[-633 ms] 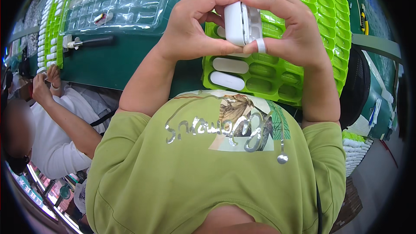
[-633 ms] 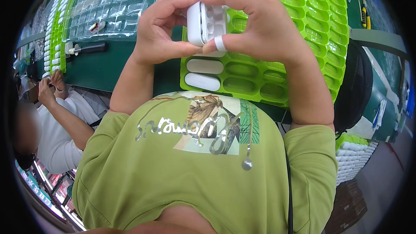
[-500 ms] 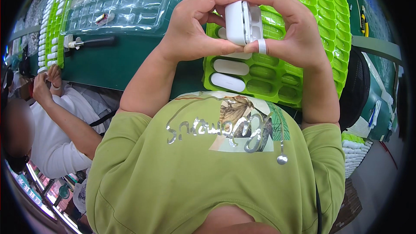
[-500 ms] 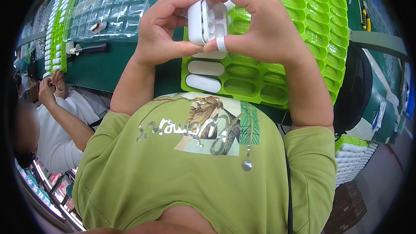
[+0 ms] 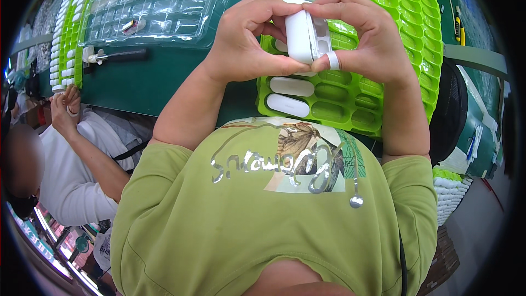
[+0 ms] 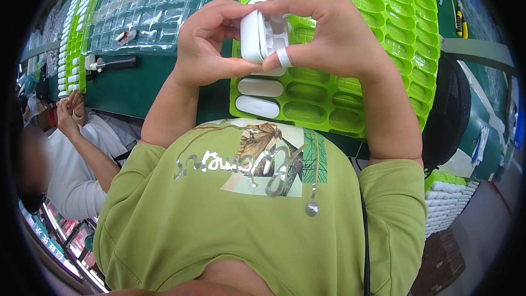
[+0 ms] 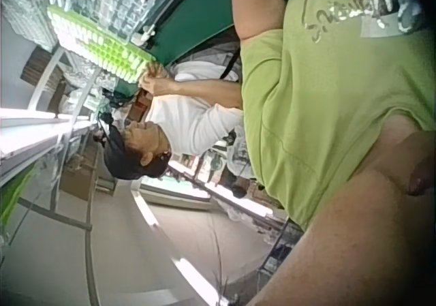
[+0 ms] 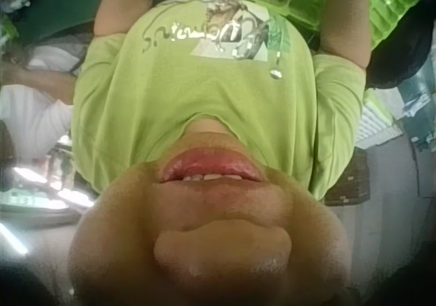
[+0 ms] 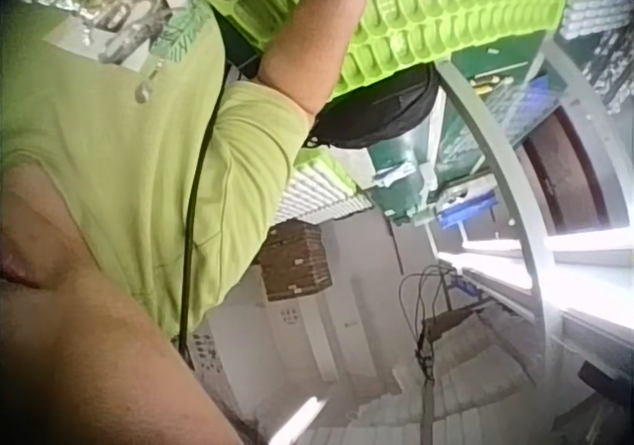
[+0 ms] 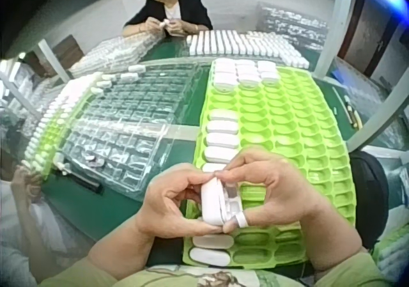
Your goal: The person assembles small white electronic devices, likely wireless earbud cases, at a factory workstation. They pick up the device halves, insert small cylindrical components into the interior, and close the cases. The person places the finished units into a green plastic tray and repeats the process with new components.
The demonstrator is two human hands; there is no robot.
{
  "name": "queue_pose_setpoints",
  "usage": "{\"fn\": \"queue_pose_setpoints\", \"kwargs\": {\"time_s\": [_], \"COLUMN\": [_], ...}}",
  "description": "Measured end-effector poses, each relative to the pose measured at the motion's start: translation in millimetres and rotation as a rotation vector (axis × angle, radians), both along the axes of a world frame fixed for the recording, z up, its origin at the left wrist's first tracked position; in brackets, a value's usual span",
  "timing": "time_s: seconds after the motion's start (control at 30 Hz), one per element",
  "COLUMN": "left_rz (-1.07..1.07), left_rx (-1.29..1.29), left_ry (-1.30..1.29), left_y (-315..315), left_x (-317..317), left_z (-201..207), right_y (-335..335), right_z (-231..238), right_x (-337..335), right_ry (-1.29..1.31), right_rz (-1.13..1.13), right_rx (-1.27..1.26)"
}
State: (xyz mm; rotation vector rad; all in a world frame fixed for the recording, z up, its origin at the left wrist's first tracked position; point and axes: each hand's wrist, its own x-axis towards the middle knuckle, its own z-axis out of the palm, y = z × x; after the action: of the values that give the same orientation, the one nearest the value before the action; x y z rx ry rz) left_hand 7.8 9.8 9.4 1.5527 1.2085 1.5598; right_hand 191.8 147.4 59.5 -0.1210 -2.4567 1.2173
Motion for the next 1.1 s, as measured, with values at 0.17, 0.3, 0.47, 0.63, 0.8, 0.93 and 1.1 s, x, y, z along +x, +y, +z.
{"fn": "queue_pose_setpoints", "kwargs": {"time_s": [0.17,0.3,0.47,0.63,0.8,0.93,1.1], "left_rz": [0.016,0.006,0.004,-0.022,0.181,0.293,0.604], "left_rx": [-0.020,-0.021,-0.095,-0.149,-0.154,-0.130,0.326], "left_ry": [0.027,-0.008,-0.092,0.008,-0.011,-0.090,0.078], "left_y": [-1.6,-1.7,-4.9,7.2,-4.1,3.8,9.7], "left_x": [0.9,2.5,1.3,7.2,-6.3,-6.8,14.3], "left_z": [0.6,0.2,0.5,1.6,10.3,14.1,42.3], "right_y": [3.8,1.9,1.3,10.9,5.0,-5.4,-24.2], "right_z": [-7.6,-10.7,-12.2,-15.2,-30.4,-9.7,16.7], "right_x": [-1.6,-2.7,-4.4,12.8,-9.4,-9.4,-15.1], "right_ry": [0.030,0.010,0.016,0.007,0.124,0.178,0.257], "right_rz": [0.011,-0.011,-0.035,-0.061,-0.055,-0.203,-0.340], "right_rx": [0.012,-0.030,0.001,0.110,-0.088,0.004,0.105]}}
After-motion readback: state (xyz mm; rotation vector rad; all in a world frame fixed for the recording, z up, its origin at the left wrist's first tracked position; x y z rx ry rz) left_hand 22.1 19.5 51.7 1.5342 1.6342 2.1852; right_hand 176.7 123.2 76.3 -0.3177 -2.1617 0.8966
